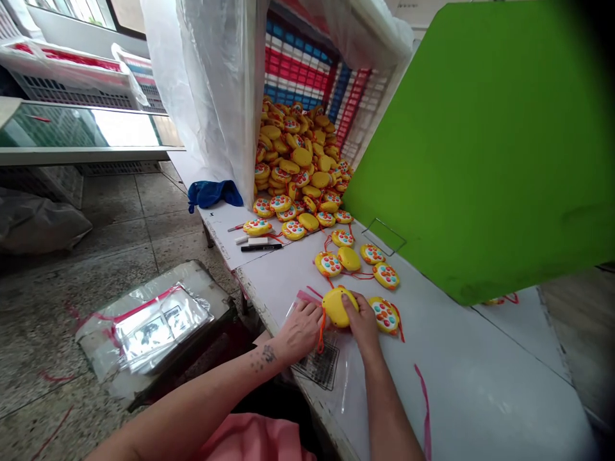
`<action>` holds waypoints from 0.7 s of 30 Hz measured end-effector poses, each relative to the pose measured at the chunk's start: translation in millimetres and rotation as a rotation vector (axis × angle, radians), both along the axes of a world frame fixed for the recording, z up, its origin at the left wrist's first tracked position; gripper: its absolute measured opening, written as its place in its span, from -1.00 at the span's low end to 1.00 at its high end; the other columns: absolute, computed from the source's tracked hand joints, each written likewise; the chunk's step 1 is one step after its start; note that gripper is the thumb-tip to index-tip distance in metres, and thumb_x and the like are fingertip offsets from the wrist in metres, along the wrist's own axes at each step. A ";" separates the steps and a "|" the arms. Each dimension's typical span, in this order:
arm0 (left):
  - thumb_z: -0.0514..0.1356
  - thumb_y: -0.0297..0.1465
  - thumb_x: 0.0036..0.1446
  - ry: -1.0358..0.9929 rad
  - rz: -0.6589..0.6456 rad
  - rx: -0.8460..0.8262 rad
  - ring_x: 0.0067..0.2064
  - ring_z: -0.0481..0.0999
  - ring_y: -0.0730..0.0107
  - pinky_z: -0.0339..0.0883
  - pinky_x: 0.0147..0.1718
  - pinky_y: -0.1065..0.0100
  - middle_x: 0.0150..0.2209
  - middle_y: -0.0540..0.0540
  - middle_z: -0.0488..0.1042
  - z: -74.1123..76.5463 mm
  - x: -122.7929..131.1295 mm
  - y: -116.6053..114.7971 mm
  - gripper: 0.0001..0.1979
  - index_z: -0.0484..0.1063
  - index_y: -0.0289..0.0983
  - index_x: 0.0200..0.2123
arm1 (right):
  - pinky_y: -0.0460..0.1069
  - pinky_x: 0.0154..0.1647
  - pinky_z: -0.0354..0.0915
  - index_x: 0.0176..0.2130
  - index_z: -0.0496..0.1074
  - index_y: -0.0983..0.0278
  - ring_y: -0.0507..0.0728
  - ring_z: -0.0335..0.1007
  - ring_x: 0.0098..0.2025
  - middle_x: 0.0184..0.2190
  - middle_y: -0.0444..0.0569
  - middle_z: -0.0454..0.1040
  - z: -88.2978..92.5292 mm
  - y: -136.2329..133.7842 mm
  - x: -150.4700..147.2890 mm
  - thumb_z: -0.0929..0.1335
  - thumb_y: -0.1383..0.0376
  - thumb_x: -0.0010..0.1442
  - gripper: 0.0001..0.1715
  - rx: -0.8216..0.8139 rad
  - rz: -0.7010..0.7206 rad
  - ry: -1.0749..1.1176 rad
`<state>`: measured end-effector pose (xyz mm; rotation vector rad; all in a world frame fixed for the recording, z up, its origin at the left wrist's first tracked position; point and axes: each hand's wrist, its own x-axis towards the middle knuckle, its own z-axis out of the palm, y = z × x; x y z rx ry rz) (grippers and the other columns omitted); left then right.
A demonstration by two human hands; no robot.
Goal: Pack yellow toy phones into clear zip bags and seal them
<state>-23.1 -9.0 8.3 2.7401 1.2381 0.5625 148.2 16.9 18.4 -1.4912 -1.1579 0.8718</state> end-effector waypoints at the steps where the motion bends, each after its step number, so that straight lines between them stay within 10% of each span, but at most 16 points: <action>1: -0.04 -0.45 0.27 -0.010 -0.010 0.009 -0.19 0.31 0.18 0.19 -0.11 0.13 -0.26 -0.17 0.39 0.3 -1.2 -1.2 -0.81 0.36 -0.30 -0.23 | 0.00 -0.31 0.32 -0.24 0.52 0.29 0.18 0.41 -0.30 -0.33 -0.02 0.55 1.4 -0.9 -0.9 0.45 -0.01 -0.05 -0.51 -0.010 0.048 -0.011; 7: 0.02 -0.43 0.27 -0.216 -0.041 0.065 0.11 0.23 0.16 0.12 0.10 0.10 0.07 -0.18 0.31 1.9 -5.2 -4.0 -0.84 0.32 -0.28 -0.11 | 0.12 0.05 0.19 -0.19 0.56 0.14 0.20 0.35 -0.10 -0.23 -0.06 0.55 12.9 -6.1 -6.6 0.31 -0.02 0.17 -0.61 0.016 0.478 -0.169; 14: 0.10 -0.38 0.24 -0.418 -0.044 -0.230 0.13 0.28 0.24 0.19 0.11 0.12 0.09 -0.20 0.34 4.6 -6.2 6.7 -0.92 0.30 -0.27 -0.25 | 0.07 -0.16 0.25 -0.17 0.54 0.17 0.21 0.40 -0.26 -0.34 -0.01 0.54 4.7 -35.8 16.9 0.29 -0.01 0.17 -0.59 -0.019 0.027 -0.345; 21: 0.11 -0.37 0.22 -0.299 -0.084 -0.316 0.04 0.31 0.18 0.21 0.03 0.15 -0.01 -0.21 0.37 24.4 -11.4 9.5 -0.91 0.30 -0.28 -0.26 | 0.06 -0.22 0.26 -0.05 0.49 0.11 0.20 0.41 -0.28 -0.26 -0.07 0.55 1.6 -50.3 0.0 0.33 0.17 0.07 -0.59 -0.059 0.000 -0.277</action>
